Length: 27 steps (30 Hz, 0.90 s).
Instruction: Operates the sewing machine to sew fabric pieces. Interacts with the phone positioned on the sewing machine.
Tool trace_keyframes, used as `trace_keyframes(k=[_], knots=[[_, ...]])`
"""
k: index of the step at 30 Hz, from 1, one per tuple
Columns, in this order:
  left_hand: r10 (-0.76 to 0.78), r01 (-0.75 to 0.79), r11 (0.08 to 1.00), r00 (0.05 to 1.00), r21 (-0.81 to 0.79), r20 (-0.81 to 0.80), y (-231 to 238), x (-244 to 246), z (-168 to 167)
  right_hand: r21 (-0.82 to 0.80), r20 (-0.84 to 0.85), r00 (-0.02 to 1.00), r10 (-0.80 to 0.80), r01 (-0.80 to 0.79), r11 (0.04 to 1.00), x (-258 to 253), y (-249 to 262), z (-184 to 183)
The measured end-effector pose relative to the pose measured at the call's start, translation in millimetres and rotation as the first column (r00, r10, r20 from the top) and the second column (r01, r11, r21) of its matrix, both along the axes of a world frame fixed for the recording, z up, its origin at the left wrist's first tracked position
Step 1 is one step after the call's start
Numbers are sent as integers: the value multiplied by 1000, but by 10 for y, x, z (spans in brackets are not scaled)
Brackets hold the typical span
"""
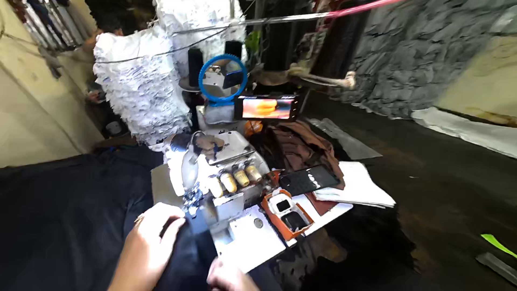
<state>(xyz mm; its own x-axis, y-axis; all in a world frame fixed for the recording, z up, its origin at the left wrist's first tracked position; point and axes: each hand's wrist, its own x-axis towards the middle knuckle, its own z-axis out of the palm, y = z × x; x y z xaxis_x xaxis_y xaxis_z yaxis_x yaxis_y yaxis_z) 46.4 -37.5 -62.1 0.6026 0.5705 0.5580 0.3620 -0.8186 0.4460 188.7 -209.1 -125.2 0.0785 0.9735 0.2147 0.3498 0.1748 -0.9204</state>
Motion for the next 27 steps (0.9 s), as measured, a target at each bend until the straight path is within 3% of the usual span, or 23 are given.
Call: trace_keyframes(k=[2, 4, 8, 12, 17, 21, 24, 27], knots=[[39, -38, 995, 999, -93, 9, 86, 127, -278, -60, 63, 983, -175, 178, 982, 29, 108, -248], [54, -54, 980, 999, -193, -8, 108, 204, -378, -115, 48, 984, -169, 174, 978, 35, 149, -347], [92, -94, 970, 996, -223, -20, 36, 193, -410, -116, 8, 994, -109, 109, 987, -5, 85, -344], [126, -126, 978, 992, -168, -8, -103, 86, -459, -141, -64, 998, 21, -30, 989, 17, -79, -323], [177, -176, 972, 984, -155, -3, -181, 95, -482, -174, 15, 1000, -12, 14, 985, 23, -237, -450], [243, -252, 960, 966, -122, -87, -232, 184, -427, -197, 28, 1000, -5, 11, 980, 52, -289, -501], [350, -352, 936, 915, 29, -202, -367, 264, -337, -247, -79, 997, -20, 0, 969, 47, -314, -494], [437, -405, 897, 873, 178, -217, -416, 330, -375, -244, -146, 989, 22, -58, 968, 48, -313, -453]])
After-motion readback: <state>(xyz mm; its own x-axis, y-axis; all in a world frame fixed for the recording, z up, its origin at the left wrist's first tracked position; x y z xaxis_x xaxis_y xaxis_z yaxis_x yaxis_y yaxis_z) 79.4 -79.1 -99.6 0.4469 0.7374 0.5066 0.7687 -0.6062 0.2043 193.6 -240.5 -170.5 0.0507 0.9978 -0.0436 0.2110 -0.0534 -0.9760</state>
